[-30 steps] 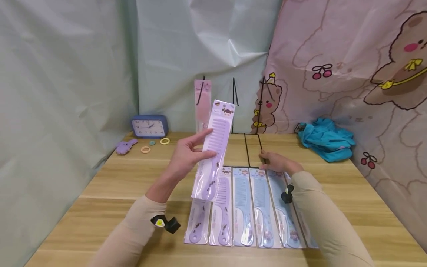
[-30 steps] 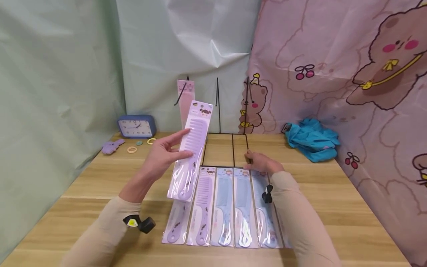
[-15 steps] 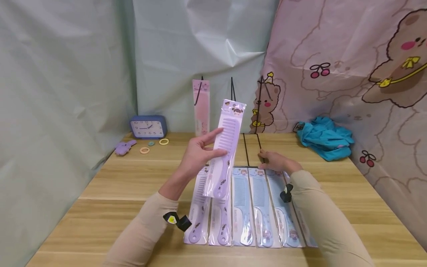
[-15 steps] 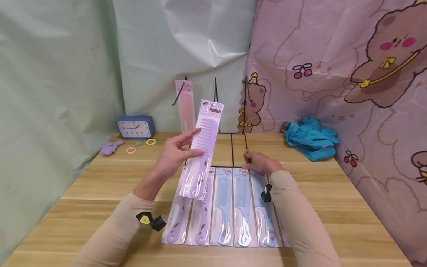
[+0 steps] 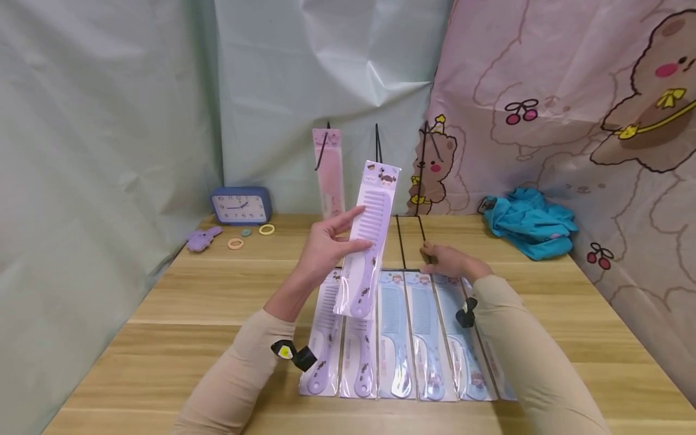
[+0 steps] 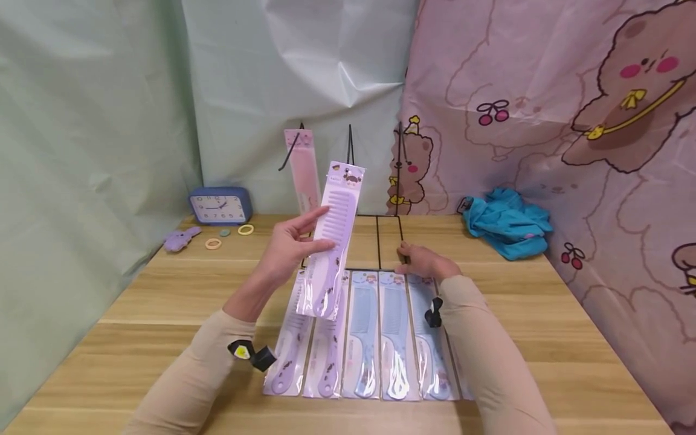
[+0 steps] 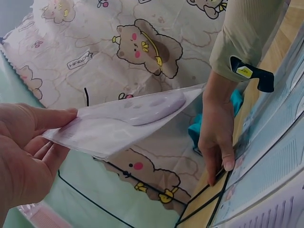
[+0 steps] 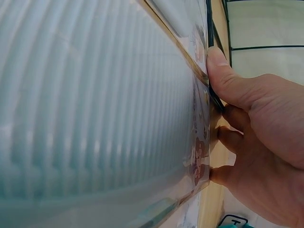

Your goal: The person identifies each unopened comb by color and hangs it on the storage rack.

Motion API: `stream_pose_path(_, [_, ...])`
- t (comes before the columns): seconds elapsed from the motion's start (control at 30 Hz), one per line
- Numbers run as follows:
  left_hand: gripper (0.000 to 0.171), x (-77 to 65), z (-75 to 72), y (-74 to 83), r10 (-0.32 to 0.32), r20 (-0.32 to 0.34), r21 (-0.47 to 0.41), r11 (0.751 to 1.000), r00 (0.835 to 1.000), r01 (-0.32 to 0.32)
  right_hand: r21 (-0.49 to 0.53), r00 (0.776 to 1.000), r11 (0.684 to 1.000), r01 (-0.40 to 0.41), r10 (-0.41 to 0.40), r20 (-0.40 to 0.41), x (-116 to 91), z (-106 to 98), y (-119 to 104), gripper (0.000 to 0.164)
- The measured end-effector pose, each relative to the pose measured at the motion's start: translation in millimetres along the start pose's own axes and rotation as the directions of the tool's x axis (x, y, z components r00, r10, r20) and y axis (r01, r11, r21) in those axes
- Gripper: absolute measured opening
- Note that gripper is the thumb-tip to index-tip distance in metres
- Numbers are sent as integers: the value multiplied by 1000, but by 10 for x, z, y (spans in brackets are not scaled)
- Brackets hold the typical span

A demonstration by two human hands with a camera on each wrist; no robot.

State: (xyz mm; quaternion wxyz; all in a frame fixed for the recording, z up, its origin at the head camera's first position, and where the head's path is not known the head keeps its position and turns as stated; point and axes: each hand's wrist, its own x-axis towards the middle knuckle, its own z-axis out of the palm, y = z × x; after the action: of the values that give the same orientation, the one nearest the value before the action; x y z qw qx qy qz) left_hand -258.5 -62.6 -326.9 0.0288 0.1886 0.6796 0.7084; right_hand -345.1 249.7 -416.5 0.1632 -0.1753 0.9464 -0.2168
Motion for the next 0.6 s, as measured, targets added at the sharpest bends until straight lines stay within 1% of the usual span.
stream_pose_path(0.13, [64, 40, -7, 3, -9, -14, 24, 1000, 1000, 9, 8, 1000, 1000, 2, -2, 0, -1, -13, -1, 73])
stream_pose_path(0.23, [60, 124, -14, 6, 0, -23, 64, 998, 1000, 2, 4, 1000, 1000, 11, -11, 2, -1, -14, -3, 73])
stream_pose_path(0.4, [57, 379, -28, 24, -7, -50, 62, 998, 999, 10, -4, 1000, 1000, -1, 1, -1, -5, -12, -13, 73])
stream_pose_path(0.5, [58, 544, -29, 28, -36, -71, 35, 999, 997, 39, 2, 1000, 1000, -19, 19, 5, -7, -8, -25, 74])
stream_pose_path(0.6, [60, 723, -10, 23, -50, -92, 12, 999, 995, 51, 3, 1000, 1000, -25, 24, 8, -10, -20, -28, 74])
